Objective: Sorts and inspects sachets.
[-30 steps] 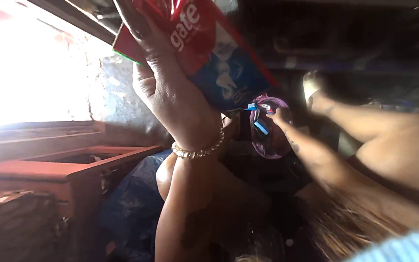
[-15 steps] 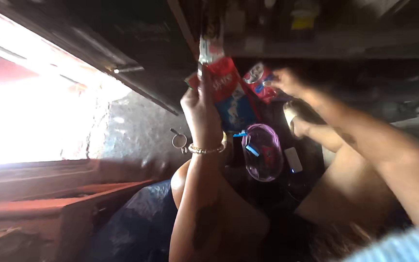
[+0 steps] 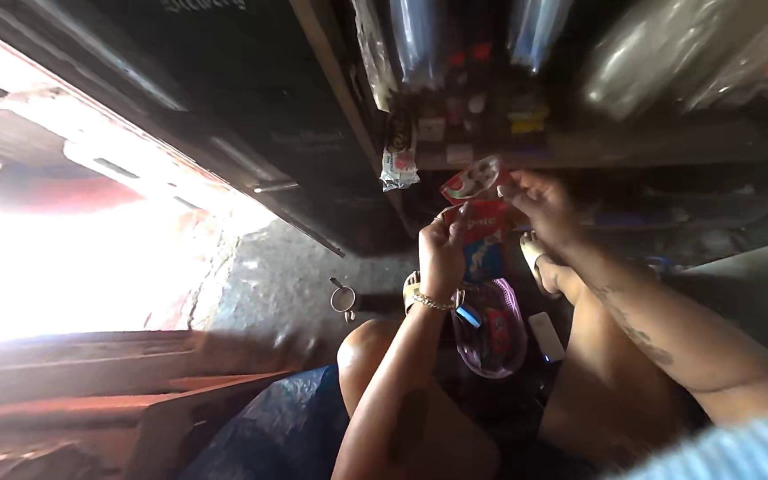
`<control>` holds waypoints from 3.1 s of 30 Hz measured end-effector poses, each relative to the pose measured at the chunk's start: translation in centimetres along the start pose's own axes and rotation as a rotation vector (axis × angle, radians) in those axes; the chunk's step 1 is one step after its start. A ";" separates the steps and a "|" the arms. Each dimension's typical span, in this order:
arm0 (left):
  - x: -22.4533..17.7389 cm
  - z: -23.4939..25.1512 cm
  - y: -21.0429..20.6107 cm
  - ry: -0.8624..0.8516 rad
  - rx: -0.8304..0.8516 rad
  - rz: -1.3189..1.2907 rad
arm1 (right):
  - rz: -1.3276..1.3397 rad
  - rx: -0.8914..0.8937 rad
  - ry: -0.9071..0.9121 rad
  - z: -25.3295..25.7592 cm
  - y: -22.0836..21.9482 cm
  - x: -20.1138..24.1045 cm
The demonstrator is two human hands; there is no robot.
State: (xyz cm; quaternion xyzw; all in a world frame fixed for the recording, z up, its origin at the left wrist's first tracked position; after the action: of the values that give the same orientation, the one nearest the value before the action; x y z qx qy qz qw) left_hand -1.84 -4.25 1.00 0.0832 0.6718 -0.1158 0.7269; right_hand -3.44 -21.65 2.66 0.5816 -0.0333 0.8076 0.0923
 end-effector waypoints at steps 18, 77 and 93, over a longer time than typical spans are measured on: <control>-0.1 -0.2 -1.3 -0.084 0.083 0.150 | -0.006 -0.003 0.148 -1.1 1.9 0.3; -1.5 -0.3 -0.6 -0.384 0.074 0.204 | 0.263 0.156 -0.527 -1.4 1.9 -1.4; -0.1 -0.3 0.1 0.131 0.112 -0.059 | -0.191 0.048 0.135 -0.7 2.7 0.2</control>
State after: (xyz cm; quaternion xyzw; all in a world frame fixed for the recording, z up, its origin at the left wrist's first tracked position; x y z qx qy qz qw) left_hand -2.10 -4.08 1.06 0.1115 0.7127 -0.1689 0.6717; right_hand -4.69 -24.19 2.78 0.5283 0.0479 0.8330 0.1571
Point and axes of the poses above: each hand's wrist, its own z-axis towards the middle knuckle, its own y-axis out of the back of the hand, x = y × z, the point moved 6 cm from there along z, towards the middle knuckle, and after that the axes turned 1 degree about x, right-handed, at the moved point
